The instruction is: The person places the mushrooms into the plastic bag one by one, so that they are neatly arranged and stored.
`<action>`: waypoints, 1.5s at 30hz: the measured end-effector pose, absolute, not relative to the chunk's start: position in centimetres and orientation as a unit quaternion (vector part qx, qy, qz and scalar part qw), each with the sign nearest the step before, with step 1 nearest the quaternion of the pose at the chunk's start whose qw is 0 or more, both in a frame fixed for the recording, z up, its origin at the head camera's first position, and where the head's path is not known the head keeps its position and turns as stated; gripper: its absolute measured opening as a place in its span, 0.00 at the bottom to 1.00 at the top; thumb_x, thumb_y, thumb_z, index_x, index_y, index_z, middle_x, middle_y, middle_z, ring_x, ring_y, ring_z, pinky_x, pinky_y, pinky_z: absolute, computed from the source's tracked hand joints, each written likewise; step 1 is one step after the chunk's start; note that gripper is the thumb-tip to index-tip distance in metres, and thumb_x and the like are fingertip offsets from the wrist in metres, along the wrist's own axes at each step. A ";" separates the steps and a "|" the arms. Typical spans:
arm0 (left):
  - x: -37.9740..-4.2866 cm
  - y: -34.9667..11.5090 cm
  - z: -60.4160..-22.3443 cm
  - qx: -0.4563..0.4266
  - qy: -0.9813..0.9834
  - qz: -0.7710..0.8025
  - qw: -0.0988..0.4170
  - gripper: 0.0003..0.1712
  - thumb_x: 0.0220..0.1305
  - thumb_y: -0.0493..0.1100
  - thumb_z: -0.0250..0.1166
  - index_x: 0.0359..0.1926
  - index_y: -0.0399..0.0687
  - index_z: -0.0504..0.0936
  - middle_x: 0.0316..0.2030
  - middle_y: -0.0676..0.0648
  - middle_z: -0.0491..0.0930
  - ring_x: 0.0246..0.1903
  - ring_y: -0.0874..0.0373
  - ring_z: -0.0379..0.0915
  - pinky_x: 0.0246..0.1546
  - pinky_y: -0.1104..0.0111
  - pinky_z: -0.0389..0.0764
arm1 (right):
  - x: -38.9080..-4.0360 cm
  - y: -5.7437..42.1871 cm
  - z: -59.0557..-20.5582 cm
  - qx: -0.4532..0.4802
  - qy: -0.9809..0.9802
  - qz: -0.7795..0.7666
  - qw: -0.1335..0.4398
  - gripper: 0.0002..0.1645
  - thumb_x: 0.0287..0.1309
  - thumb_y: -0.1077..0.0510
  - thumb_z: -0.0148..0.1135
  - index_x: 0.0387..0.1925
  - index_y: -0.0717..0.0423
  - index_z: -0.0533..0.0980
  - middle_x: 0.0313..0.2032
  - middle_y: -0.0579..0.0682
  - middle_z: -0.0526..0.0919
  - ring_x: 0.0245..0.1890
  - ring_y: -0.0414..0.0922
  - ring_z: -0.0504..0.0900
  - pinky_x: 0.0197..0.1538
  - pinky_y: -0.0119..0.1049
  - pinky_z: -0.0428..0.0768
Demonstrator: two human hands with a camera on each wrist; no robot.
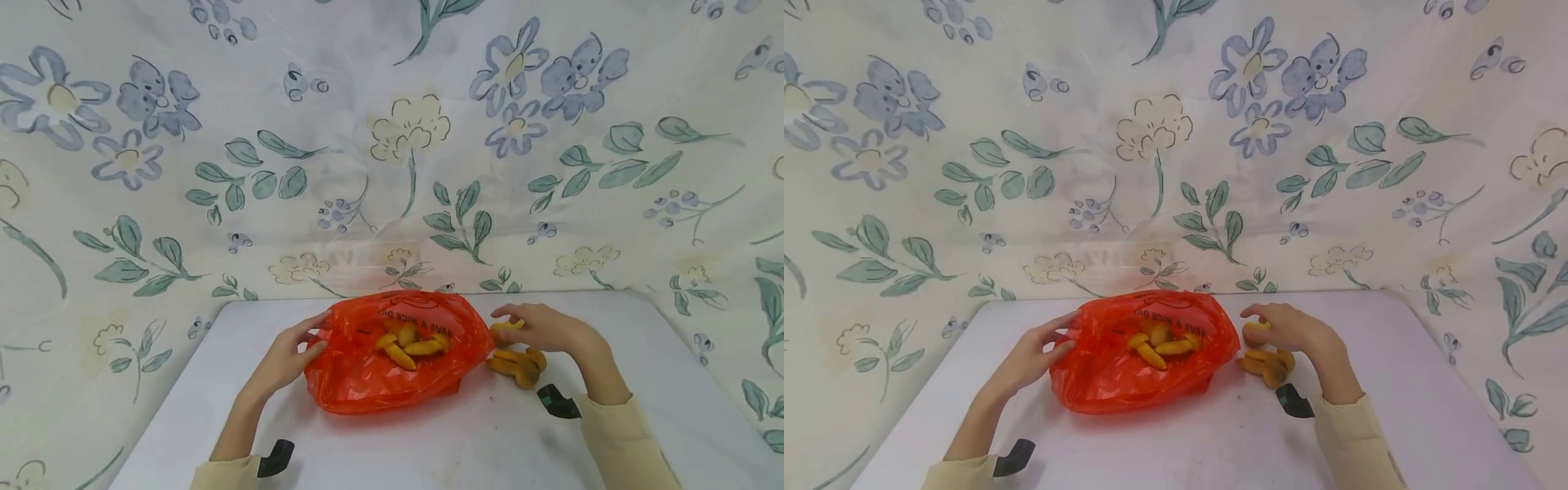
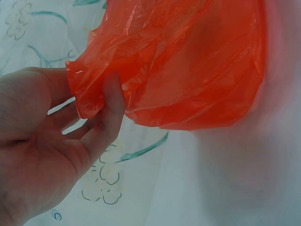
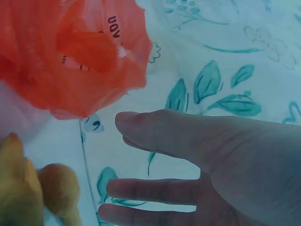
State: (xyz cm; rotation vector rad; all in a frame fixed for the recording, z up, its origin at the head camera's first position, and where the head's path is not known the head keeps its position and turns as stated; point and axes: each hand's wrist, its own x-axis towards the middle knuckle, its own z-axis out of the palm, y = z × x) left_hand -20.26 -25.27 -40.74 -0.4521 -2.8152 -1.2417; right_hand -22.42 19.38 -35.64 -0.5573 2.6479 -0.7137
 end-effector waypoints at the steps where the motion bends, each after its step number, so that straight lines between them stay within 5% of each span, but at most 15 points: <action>1: -20.2 -25.3 -40.7 -0.145 -0.906 -0.398 0.016 0.32 0.66 0.35 0.61 0.71 0.49 0.67 0.57 0.38 0.78 0.49 0.46 0.78 0.40 0.67 0.87 | -22.3 19.6 -35.9 -0.193 0.932 -0.256 0.170 0.28 0.64 0.48 0.61 0.63 0.51 0.72 0.56 0.61 0.79 0.52 0.54 0.79 0.49 0.50 0.84; 28: -20.3 -25.1 -40.7 -0.135 -0.907 -0.398 0.007 0.32 0.67 0.35 0.61 0.71 0.50 0.66 0.58 0.37 0.77 0.51 0.44 0.78 0.40 0.67 0.87 | -21.2 23.7 -39.7 -0.174 0.937 -0.267 0.142 0.27 0.65 0.50 0.61 0.63 0.51 0.71 0.58 0.61 0.77 0.53 0.57 0.77 0.51 0.52 0.83; 45: -20.3 -24.8 -40.7 -0.137 -0.908 -0.395 0.007 0.33 0.66 0.34 0.61 0.71 0.49 0.67 0.59 0.37 0.77 0.51 0.43 0.78 0.42 0.66 0.87 | -21.1 24.0 -40.5 -0.154 0.932 -0.267 0.190 0.30 0.62 0.51 0.64 0.64 0.50 0.71 0.56 0.61 0.78 0.53 0.58 0.78 0.52 0.56 0.82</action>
